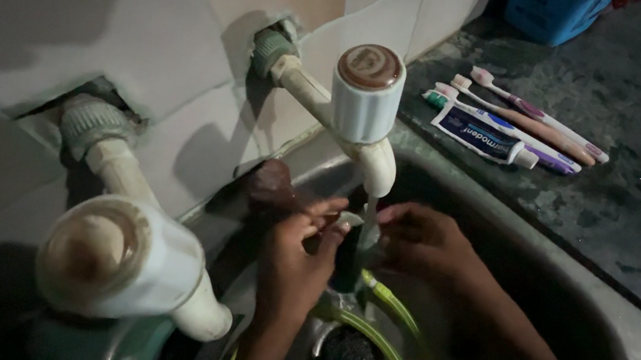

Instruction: The person washes a small mesh net sleeve by holding it under running water in a sink, turning it over and rubbing it with their fingers.

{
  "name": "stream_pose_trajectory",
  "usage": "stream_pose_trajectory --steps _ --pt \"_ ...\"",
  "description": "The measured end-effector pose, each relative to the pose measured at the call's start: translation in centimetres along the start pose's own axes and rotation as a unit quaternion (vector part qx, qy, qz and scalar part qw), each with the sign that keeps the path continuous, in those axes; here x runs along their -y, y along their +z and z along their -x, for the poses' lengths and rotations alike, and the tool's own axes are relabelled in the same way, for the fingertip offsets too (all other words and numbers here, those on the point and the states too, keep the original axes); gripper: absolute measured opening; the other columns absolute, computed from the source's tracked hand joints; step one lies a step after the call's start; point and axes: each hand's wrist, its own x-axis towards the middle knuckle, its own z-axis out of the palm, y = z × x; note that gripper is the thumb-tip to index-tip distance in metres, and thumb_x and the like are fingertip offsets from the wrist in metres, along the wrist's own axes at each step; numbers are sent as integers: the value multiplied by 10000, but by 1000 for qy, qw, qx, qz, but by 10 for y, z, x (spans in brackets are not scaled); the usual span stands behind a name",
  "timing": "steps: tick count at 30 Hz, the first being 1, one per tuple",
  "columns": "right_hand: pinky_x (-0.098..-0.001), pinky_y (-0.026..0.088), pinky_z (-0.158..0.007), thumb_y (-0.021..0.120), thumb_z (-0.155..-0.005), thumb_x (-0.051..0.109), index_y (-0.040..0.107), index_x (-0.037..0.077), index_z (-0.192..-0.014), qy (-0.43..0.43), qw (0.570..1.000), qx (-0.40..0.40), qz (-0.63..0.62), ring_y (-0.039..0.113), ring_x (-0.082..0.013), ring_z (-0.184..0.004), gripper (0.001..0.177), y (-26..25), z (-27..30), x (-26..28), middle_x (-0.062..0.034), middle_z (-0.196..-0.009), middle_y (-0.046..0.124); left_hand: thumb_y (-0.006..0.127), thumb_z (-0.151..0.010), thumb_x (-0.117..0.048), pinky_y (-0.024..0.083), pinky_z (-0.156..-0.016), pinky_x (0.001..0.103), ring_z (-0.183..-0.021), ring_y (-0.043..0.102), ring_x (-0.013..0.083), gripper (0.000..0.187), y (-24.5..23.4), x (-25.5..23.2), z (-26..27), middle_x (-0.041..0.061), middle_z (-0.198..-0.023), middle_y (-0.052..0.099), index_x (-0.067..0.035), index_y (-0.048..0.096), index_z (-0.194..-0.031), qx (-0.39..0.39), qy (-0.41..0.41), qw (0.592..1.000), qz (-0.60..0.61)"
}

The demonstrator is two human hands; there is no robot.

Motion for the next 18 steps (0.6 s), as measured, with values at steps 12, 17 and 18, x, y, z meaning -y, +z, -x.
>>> stream_pose_trajectory --steps 12,17,18 --pt "-296 656 -775 789 -805 84 812 70 -1043 -176 924 -119 317 824 -134 -815 239 46 27 21 -59 -911 836 688 -950 -151 521 -673 258 -742 681 91 184 5 34 -5 65 -847 793 -15 785 -1028 11 -14 994 104" --pt "-305 628 -723 766 -829 122 804 82 -1069 -129 944 -119 280 792 -152 -759 246 43 23 24 -76 -873 836 715 -895 -78 537 -659 271 -730 676 108 152 10 63 -5 73 -852 768 12 770 -1005 18 8 993 119" --pt "-302 629 -725 766 -826 121 800 85 -1082 -124 949 -117 265 792 -150 -759 261 40 20 23 -79 -870 837 713 -860 -61 545 -663 272 -728 686 115 189 9 61 -5 71 -873 778 6 777 -1024 23 1 993 116"
